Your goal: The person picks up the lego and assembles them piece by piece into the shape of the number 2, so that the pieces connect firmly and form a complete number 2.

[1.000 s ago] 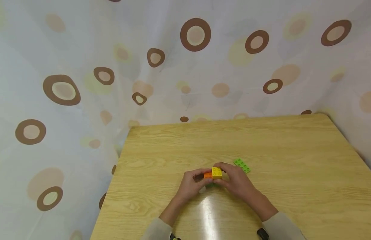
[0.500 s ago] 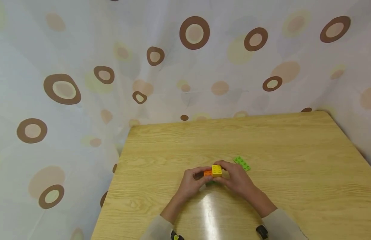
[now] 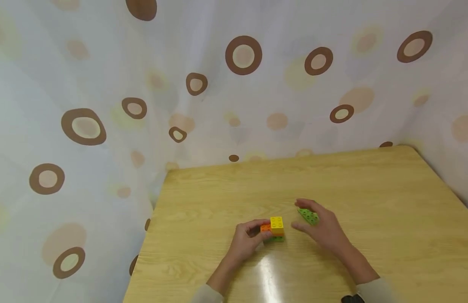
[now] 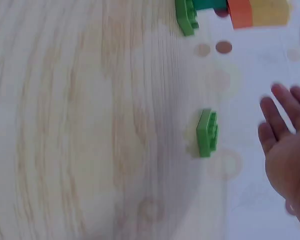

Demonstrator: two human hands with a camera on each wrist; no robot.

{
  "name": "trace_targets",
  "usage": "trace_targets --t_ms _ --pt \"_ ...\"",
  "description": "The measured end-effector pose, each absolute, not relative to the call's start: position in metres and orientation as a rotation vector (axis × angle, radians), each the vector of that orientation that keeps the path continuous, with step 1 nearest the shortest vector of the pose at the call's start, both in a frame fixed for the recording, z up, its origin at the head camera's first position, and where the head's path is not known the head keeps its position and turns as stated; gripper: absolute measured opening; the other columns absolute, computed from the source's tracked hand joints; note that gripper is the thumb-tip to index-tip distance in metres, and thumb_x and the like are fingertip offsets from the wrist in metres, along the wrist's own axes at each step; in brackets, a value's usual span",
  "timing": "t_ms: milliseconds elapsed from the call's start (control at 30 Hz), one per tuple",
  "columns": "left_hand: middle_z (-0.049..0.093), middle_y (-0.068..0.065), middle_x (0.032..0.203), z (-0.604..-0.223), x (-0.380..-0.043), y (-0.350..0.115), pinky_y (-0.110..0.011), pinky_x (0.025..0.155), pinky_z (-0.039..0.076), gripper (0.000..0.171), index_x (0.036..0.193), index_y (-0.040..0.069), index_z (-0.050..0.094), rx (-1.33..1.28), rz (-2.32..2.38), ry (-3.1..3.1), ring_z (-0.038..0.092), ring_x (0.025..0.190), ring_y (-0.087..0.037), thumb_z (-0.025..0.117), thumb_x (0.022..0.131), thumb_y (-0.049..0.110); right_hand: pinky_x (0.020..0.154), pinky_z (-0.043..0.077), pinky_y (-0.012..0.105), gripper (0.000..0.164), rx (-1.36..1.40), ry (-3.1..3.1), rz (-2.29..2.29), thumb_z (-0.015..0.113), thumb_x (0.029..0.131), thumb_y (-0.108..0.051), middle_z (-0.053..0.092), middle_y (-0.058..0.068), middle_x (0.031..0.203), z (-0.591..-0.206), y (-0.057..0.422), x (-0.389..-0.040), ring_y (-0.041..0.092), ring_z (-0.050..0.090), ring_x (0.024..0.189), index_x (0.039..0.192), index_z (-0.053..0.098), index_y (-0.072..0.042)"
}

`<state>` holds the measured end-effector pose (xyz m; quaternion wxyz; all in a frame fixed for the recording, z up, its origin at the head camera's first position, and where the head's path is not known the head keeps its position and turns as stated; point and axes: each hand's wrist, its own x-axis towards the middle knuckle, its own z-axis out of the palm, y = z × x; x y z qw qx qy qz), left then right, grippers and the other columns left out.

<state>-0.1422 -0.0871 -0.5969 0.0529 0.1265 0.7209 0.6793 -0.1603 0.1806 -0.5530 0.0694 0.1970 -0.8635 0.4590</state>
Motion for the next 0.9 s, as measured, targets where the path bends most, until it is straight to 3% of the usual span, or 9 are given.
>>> trace_targets --t_ms 100,167,267,367,567,900 --pt "0.075 0.002 0.127 -0.595 -0.143 -0.088 -0.024 0.099 0.056 0.032 0.126 0.012 0.078 0.363 2.073 2.205 0.07 0.118 -0.012 0.082 0.095 0.014 0.101 0.047 0.059 0.062 0.351 -2.627 1.387 0.077 0.1 -0.03 0.062 0.022 0.141 -0.555 0.192 -0.168 0.043 0.054 0.129 0.149 0.052 -0.003" --pt "0.075 0.002 0.128 -0.594 -0.144 -0.089 -0.024 0.1 0.055 0.032 0.126 0.012 0.078 0.361 2.07 2.204 0.069 0.119 -0.012 0.082 0.094 0.014 0.1 0.045 0.069 0.072 0.245 -2.68 1.39 0.075 0.101 -0.038 0.056 0.03 0.145 -0.56 0.194 -0.171 0.051 0.05 0.132 0.151 0.046 0.005" --pt "0.075 0.002 0.128 -0.593 -0.145 -0.09 -0.024 0.101 0.054 0.032 0.126 0.012 0.078 0.361 2.071 2.198 0.069 0.12 -0.012 0.082 0.094 0.013 0.102 0.043 0.073 0.087 0.179 -2.773 1.357 0.075 0.099 -0.047 0.049 0.035 0.151 -0.573 0.192 -0.174 0.056 0.046 0.137 0.154 0.039 0.011" --pt "0.075 0.002 0.127 -0.594 -0.145 -0.089 -0.024 0.101 0.054 0.032 0.126 0.011 0.078 0.369 2.076 2.189 0.069 0.12 -0.011 0.082 0.094 0.012 0.102 0.043 0.071 0.08 0.183 -2.769 1.299 0.079 0.098 -0.037 0.052 0.034 0.149 -0.584 0.187 -0.175 0.055 0.047 0.134 0.152 0.044 0.01" --pt "0.075 0.002 0.127 -0.596 -0.145 -0.087 -0.024 0.099 0.056 0.033 0.126 0.011 0.078 0.385 2.092 2.173 0.07 0.118 -0.011 0.082 0.094 0.012 0.084 0.051 0.064 0.046 0.258 -2.621 1.12 0.082 0.09 -0.002 0.069 0.031 0.12 -0.591 0.181 -0.177 0.048 0.061 0.105 0.131 0.063 0.009" --pt "0.076 0.002 0.124 -0.599 -0.145 -0.089 -0.024 0.095 0.058 0.033 0.126 0.012 0.078 0.372 2.088 2.171 0.072 0.112 -0.01 0.083 0.094 0.013 0.088 0.053 0.061 0.041 0.341 -2.66 1.187 0.08 0.095 -0.008 0.071 0.023 0.122 -0.57 0.17 -0.171 0.04 0.065 0.108 0.133 0.064 0.002"
